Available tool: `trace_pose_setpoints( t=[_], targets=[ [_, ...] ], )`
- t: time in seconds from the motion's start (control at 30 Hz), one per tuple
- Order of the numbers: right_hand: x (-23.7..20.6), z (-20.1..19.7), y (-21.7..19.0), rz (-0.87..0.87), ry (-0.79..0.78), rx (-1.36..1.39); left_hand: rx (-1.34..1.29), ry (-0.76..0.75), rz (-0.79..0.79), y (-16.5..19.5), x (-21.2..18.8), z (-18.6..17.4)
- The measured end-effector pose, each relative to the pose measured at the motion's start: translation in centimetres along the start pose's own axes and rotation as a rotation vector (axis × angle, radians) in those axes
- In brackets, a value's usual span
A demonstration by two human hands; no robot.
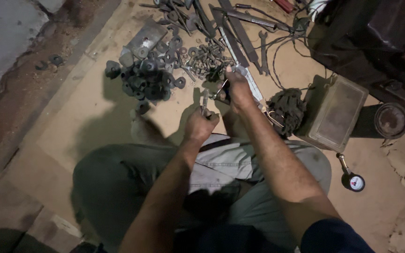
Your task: The person cleans and sorts various metal fasteners and mechanical components by hand, using a thin metal tool to scrape debris from the parts.
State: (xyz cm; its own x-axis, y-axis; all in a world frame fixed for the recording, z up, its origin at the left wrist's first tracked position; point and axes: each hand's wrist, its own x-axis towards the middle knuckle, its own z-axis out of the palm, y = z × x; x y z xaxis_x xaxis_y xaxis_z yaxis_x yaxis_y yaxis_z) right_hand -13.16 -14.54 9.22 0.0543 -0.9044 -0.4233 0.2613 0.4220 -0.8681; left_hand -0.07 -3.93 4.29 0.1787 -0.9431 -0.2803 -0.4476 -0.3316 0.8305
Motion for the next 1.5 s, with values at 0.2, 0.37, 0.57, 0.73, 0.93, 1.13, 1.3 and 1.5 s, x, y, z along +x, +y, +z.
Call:
trace_pose_setpoints(
  t=[0.2, 0.37, 0.57, 0.73, 0.93, 1.13, 1.3, 1.5],
  targets=[
    [-1.4, 0.8, -1.3, -0.103, 0.0, -0.423, 0.029, -0.033, -0.065, -0.9, 0.5, 0.6],
    [-7.1, 3.7, -1.3, -0.681, -0.597, -1.515, 0.085, 0.025, 0.171, -3.0, 1.1, 1.7],
    [-7.0, 3.8, -2.8, -0.287, -0.376, -1.015, 0.082, -0.044, -0.009, -2.5, 1.1, 1.3],
    [-2.1, -0.7, -3.5, -0.137, -0.066, -0.096, 0.013, -0.038, -0.059, -0.1, 0.3, 0.1],
    [0.5, -1.6, -1.4, 0.217, 0.023, 0.065, 0.01, -0.055, -0.086, 1.0, -0.1, -0.8],
    [0.4, -1.3, -1.3, 0.284, 0.005, 0.145, 0.023, -0.041, -0.05, 0.8, -0.1, -0.6],
    [0.3, -1.2, -1.2, 0.381, 0.01, 0.171, 0.023, -0.037, -0.026, 0.4, 0.0, -0.3],
    [0.5, -1.1, -0.6, 0.385, -0.014, 0.168, 0.009, -0.047, -0.064, 0.5, 0.1, -0.5]
  ],
)
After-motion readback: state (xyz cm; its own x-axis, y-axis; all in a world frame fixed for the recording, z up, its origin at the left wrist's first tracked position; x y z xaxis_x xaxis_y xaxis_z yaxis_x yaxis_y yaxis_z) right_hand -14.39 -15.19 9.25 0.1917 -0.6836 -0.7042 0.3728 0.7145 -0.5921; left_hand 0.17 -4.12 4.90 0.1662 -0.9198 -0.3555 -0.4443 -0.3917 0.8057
